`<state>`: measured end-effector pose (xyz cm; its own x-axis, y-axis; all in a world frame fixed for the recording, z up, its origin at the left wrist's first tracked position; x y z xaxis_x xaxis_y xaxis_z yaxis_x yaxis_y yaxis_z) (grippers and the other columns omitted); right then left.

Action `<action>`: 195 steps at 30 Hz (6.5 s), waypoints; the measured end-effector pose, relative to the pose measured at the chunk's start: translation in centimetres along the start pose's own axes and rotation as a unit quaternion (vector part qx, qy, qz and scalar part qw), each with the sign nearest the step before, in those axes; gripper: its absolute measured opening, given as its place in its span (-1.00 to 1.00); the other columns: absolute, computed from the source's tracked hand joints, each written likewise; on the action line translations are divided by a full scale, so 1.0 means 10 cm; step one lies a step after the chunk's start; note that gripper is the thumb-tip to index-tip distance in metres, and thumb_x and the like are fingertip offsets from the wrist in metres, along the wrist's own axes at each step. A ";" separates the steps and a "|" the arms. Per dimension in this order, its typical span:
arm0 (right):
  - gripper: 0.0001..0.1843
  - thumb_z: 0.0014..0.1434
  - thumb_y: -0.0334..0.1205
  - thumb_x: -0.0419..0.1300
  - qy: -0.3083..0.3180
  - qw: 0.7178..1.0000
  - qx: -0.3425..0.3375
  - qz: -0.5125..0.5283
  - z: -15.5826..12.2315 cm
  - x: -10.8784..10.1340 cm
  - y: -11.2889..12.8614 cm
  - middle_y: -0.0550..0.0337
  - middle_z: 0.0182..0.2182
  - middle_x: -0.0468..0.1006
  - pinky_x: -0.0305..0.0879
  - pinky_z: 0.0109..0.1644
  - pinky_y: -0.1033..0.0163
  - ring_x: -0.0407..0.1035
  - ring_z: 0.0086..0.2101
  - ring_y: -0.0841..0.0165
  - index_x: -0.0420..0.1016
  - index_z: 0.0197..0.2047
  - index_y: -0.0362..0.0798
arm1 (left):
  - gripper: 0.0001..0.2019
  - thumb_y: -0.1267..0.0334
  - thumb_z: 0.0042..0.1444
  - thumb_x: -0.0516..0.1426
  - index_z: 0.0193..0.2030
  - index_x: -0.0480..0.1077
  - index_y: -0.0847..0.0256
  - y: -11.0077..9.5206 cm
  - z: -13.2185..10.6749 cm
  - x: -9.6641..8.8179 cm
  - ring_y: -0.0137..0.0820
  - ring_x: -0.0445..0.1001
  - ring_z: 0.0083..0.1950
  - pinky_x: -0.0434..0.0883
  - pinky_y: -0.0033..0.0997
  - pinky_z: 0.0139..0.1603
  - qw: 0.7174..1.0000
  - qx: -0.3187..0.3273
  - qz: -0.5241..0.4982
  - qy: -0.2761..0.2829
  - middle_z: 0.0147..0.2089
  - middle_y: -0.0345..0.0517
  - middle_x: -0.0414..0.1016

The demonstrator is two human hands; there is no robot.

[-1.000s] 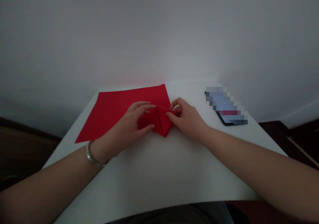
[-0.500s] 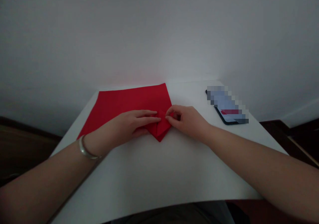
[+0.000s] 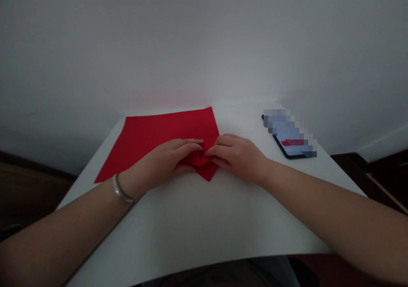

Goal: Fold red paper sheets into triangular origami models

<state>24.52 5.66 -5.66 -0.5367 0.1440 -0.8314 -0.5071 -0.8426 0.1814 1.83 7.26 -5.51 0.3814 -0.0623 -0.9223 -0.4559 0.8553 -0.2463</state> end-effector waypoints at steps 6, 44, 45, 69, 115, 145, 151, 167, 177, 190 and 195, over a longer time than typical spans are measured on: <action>-0.77 0.27 -0.23 0.06 0.009 0.996 -0.052 -0.068 0.01 0.01 0.06 0.12 -0.40 0.49 0.31 -0.31 0.24 0.32 -0.36 0.34 0.57 -0.21 0.02 | -0.56 0.19 0.23 0.10 0.25 0.23 0.13 0.08 0.00 0.02 -0.22 0.34 0.19 0.31 -0.10 0.19 1.000 0.009 0.001 0.013 0.23 0.04 0.34; -0.34 0.07 -0.19 0.26 0.058 0.884 0.265 0.380 0.01 0.12 -0.01 0.12 -0.01 0.46 0.29 -0.38 0.26 0.30 -0.43 0.46 0.18 0.23 0.13 | -0.72 0.58 0.11 0.04 -0.18 0.44 0.17 -0.10 0.00 0.00 -0.45 0.43 -0.09 0.40 -0.45 -0.06 0.980 -0.020 -0.120 -0.160 -0.11 -0.13 0.42; -0.32 0.04 -0.17 0.28 0.073 0.884 0.270 0.375 0.01 0.13 0.00 0.13 -0.06 0.47 0.30 -0.37 0.26 0.31 -0.41 0.44 0.21 0.23 0.12 | -0.72 0.57 0.12 0.04 -0.18 0.45 0.17 -0.11 0.00 0.00 -0.44 0.44 -0.09 0.40 -0.45 -0.07 0.980 -0.025 -0.119 -0.160 -0.11 -0.13 0.43; -0.34 -0.04 -0.04 0.33 0.044 0.940 0.327 0.088 0.09 0.20 -0.02 -0.01 -0.12 0.52 0.33 -0.12 0.06 0.39 -0.19 0.18 0.30 0.11 -0.07 | -0.40 0.27 0.12 0.15 0.29 0.13 0.29 0.01 0.08 0.21 -0.18 0.40 0.07 0.34 -0.13 0.09 0.959 -0.247 -0.112 -0.086 0.10 0.12 0.42; -0.68 0.14 -0.07 0.16 0.058 0.950 0.304 0.028 0.22 0.27 -0.12 0.29 -0.54 0.29 -0.02 -0.42 0.24 0.12 -0.50 0.39 0.16 -0.52 0.01 | -0.60 0.02 0.11 0.17 0.03 0.36 0.15 -0.07 0.01 0.17 -0.13 0.30 0.02 0.26 -0.09 0.06 0.973 -0.217 0.076 -0.035 -0.04 -0.01 0.42; -0.63 0.02 -0.26 0.29 -0.022 0.943 0.325 0.074 0.15 0.30 -0.21 0.18 -0.28 0.53 0.30 -0.28 0.20 0.36 -0.38 0.34 0.40 -0.06 0.00 | -0.75 0.26 0.25 0.04 0.02 0.43 0.17 -0.11 0.02 0.10 -0.24 0.40 -0.03 0.38 -0.19 0.01 0.989 -0.114 0.094 0.011 0.00 -0.03 0.46; -0.89 0.07 -0.28 0.27 0.000 0.961 0.275 0.023 0.18 0.29 -0.23 0.15 -0.31 0.51 0.31 -0.21 0.20 0.36 -0.36 0.35 0.50 -0.27 -0.05 | -0.65 0.25 0.29 -0.03 0.12 0.37 0.35 -0.25 0.03 0.13 -0.16 0.39 0.13 0.33 -0.13 0.18 0.985 -0.051 0.160 0.046 0.10 0.10 0.46; -0.79 0.20 -0.29 0.15 0.051 0.975 0.202 -0.074 0.22 0.33 -0.23 0.02 -0.27 0.51 0.31 -0.06 0.16 0.37 -0.24 0.26 0.58 -0.18 -0.16 | -0.21 -0.18 0.25 -0.18 0.39 -0.07 0.46 -0.44 -0.11 0.15 -0.07 -0.20 0.45 -0.04 -0.03 0.39 0.974 -0.072 0.101 0.191 0.43 0.28 -0.16; -0.71 0.24 -0.33 0.06 0.078 0.977 0.146 -0.134 0.20 0.28 -0.18 0.02 -0.29 0.55 0.31 -0.04 0.14 0.37 -0.24 0.23 0.58 -0.09 -0.17 | -0.27 -0.24 0.22 -0.16 0.42 -0.12 0.09 -0.40 -0.11 0.13 0.00 -0.14 0.44 -0.01 0.07 0.35 0.978 -0.068 0.076 0.183 0.44 0.20 -0.11; -0.45 0.20 -0.04 0.12 0.204 0.965 0.132 -0.099 0.00 0.02 -0.25 0.08 0.17 0.40 0.12 0.26 -0.02 0.20 0.18 0.09 0.38 0.20 -0.12 | -0.28 -0.15 0.20 -0.01 0.41 -0.09 0.07 -0.32 -0.04 0.09 -0.05 -0.31 0.46 -0.09 -0.02 0.39 0.976 -0.047 0.024 0.211 0.47 0.13 -0.28; -0.14 0.14 0.19 0.09 0.237 0.950 0.191 -0.074 -0.05 0.10 -0.33 0.01 0.34 0.05 -0.14 0.36 -0.08 -0.24 0.33 0.04 0.08 0.36 -0.16 | -0.28 -0.15 0.20 0.00 0.41 -0.09 0.05 -0.32 -0.03 0.06 -0.06 -0.29 0.46 -0.06 -0.01 0.37 0.972 -0.045 0.029 0.229 0.47 0.14 -0.26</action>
<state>25.98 8.35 -7.37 -0.1227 -0.0798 -0.9892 -0.8098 -0.5681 0.1462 3.29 4.31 -5.35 -0.0357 -0.2564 -0.9659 -0.5423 0.8168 -0.1968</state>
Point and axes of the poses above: each hand's wrist, its own z-axis towards the middle knuckle, its own x-axis out of the palm, y = z × x, the point moved 1 cm from there along z, towards the middle knuckle
